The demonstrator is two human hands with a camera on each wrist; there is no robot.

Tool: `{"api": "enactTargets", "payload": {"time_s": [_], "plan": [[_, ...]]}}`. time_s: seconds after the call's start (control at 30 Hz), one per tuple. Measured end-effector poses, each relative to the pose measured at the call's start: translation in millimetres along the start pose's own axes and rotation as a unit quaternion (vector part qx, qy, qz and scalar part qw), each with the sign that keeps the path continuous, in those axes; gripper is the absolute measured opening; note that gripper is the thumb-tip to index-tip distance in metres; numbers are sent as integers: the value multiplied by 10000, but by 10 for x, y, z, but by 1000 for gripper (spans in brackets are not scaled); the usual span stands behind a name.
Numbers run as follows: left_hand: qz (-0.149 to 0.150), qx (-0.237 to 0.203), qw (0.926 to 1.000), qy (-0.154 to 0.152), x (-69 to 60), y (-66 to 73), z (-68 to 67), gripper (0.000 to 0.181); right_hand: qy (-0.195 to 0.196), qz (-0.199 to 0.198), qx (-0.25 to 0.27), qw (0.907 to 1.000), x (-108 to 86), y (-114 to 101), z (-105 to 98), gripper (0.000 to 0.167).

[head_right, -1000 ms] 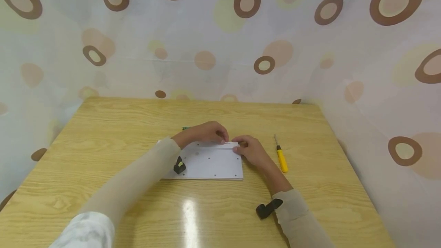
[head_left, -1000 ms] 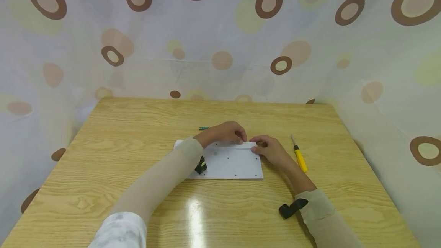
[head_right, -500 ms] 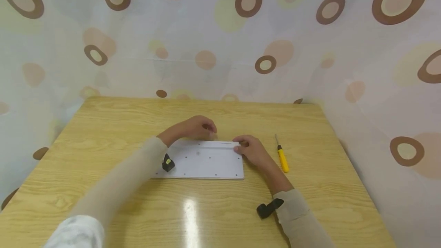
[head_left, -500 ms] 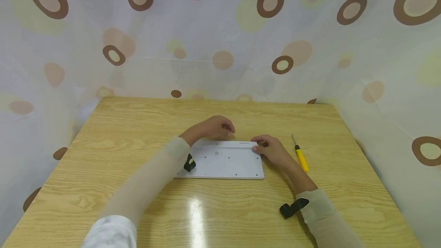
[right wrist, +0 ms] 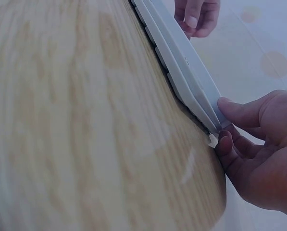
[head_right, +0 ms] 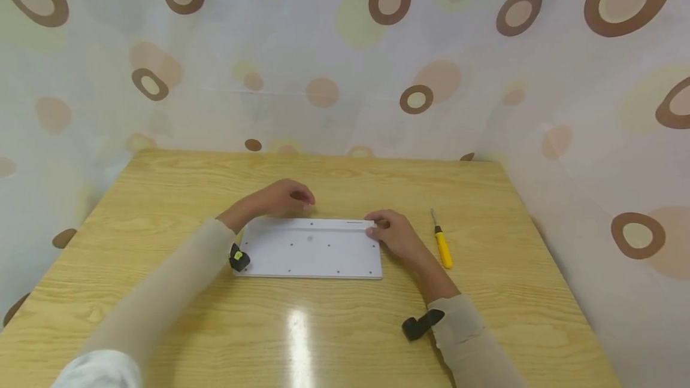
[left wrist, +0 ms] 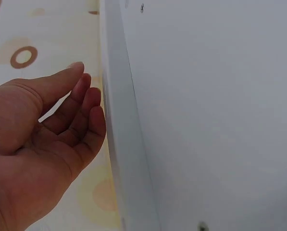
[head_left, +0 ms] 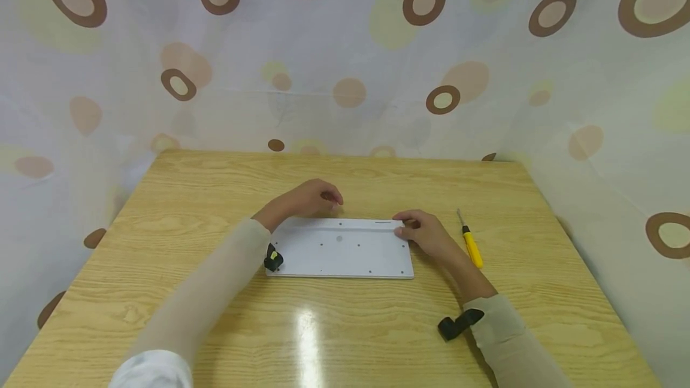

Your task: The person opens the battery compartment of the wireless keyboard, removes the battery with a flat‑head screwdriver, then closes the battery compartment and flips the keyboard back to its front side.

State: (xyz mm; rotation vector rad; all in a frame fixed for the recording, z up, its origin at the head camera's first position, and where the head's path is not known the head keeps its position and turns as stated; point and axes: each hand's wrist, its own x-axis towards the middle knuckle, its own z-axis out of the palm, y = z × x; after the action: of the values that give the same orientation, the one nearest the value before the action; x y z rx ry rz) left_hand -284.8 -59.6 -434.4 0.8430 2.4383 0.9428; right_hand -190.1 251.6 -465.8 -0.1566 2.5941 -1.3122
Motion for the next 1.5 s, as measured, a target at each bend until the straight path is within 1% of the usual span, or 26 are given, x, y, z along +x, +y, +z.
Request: {"api": "enactTargets", "payload": {"time_s": [0.07, 0.23, 0.4, 0.5, 0.6, 0.73, 0.97, 1.03, 1.17, 1.23, 1.37, 1.5], "plan": [[7, 57, 10000, 12, -39, -31, -17, 19, -3, 9, 0, 10000, 1, 2, -5, 35], [25, 30, 10000, 14, -150, -92, -49, 20, 15, 52, -9, 10000, 4, 11, -9, 35], [-86, -131, 9999, 35, -279, -140, -72, 20, 17, 25, -14, 10000, -1, -15, -8, 35], [-174, -193, 9997, 37, -332, -169, -57, 20, 29, 36, 6, 10000, 0, -38, -13, 34], [-231, -313, 9992, 24, -357, -177, -22, 20, 40, 47, 11, 10000, 2, -53, -22, 34], [-230, -419, 9989, 14, -337, -153, 45, 22, 41, 42, -50, 10000, 8, -49, -28, 35], [-255, -281, 9993, 9, -287, -82, 144, 23, 63, 80, -75, 9999, -7, -23, -22, 36], [-262, -250, 9993, 12, -277, -53, 161, 22, 71, 65, -113, 9999, -22, -11, -27, 38], [-174, -268, 9995, -20, -221, 38, 199, 22, 166, 41, -216, 9996, -82, 10, -44, 42], [-89, -233, 9997, -51, -165, 85, 233, 21, 168, 32, -260, 9995, -136, 15, -51, 44], [47, -35, 9999, -149, -25, 185, 326, 21, 121, 209, -173, 9996, -294, 12, -35, 47], [180, 187, 9993, -256, 129, 288, 423, 22, 170, 457, -114, 9987, -466, -19, 24, 46]]}}
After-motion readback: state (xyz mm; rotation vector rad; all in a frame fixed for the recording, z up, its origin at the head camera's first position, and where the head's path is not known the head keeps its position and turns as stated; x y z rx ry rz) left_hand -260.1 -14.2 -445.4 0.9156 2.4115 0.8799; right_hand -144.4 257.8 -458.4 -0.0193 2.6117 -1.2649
